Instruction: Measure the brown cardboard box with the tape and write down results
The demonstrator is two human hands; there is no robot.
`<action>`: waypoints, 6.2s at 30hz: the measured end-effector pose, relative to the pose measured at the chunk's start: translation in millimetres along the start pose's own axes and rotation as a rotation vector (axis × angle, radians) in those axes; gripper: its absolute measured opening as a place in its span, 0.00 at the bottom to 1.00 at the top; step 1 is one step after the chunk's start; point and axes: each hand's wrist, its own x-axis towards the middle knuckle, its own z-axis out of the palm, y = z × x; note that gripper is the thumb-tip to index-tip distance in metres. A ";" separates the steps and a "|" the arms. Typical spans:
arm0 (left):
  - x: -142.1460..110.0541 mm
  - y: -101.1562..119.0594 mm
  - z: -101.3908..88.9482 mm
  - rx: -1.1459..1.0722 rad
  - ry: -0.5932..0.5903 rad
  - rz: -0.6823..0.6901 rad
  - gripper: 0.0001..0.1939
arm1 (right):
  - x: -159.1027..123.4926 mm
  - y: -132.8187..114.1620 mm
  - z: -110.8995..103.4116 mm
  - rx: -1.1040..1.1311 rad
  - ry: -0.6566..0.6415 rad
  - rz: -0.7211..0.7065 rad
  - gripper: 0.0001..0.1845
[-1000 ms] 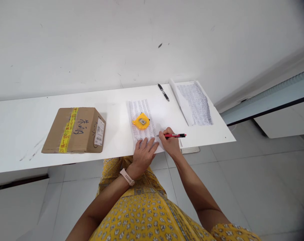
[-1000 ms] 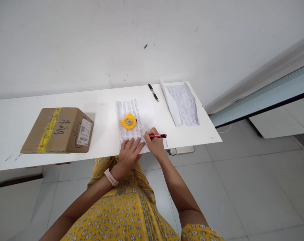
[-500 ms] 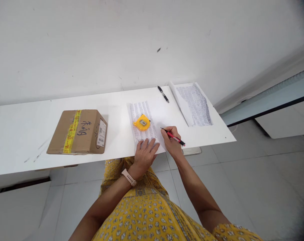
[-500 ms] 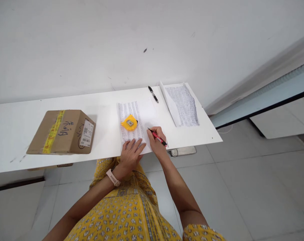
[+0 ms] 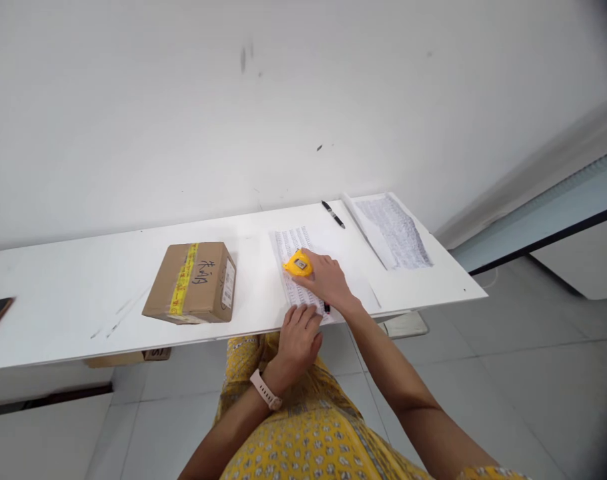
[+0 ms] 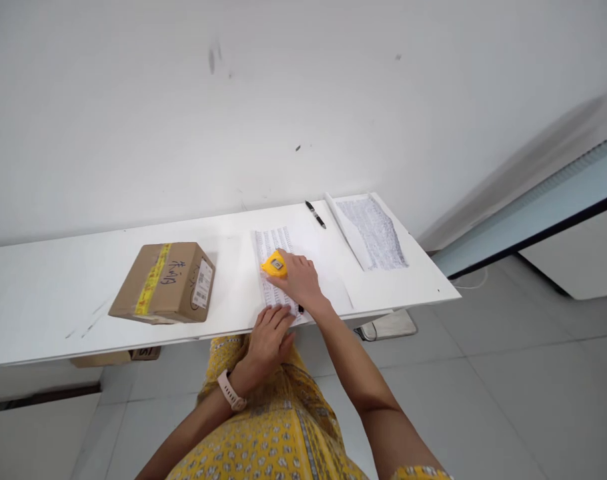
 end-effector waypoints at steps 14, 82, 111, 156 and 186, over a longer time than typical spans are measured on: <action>-40.0 -1.9 -82.8 -0.368 0.516 -0.324 0.35 | -66.0 -118.9 -47.2 0.363 -0.185 -0.158 0.33; -108.5 -257.1 -299.8 -1.357 0.064 -0.581 0.32 | -31.1 -181.7 6.4 0.826 -0.308 0.076 0.19; -89.1 -193.4 -247.2 -1.563 -0.020 -0.618 0.26 | 1.2 -143.0 5.5 1.118 -0.368 0.209 0.21; -160.2 -27.0 -115.0 -1.584 0.601 -0.705 0.39 | -14.7 -135.2 8.8 0.446 -0.040 -0.538 0.25; -64.5 -62.7 -173.8 -1.595 0.713 -0.872 0.28 | 112.0 -173.7 20.7 0.232 -0.041 -0.485 0.19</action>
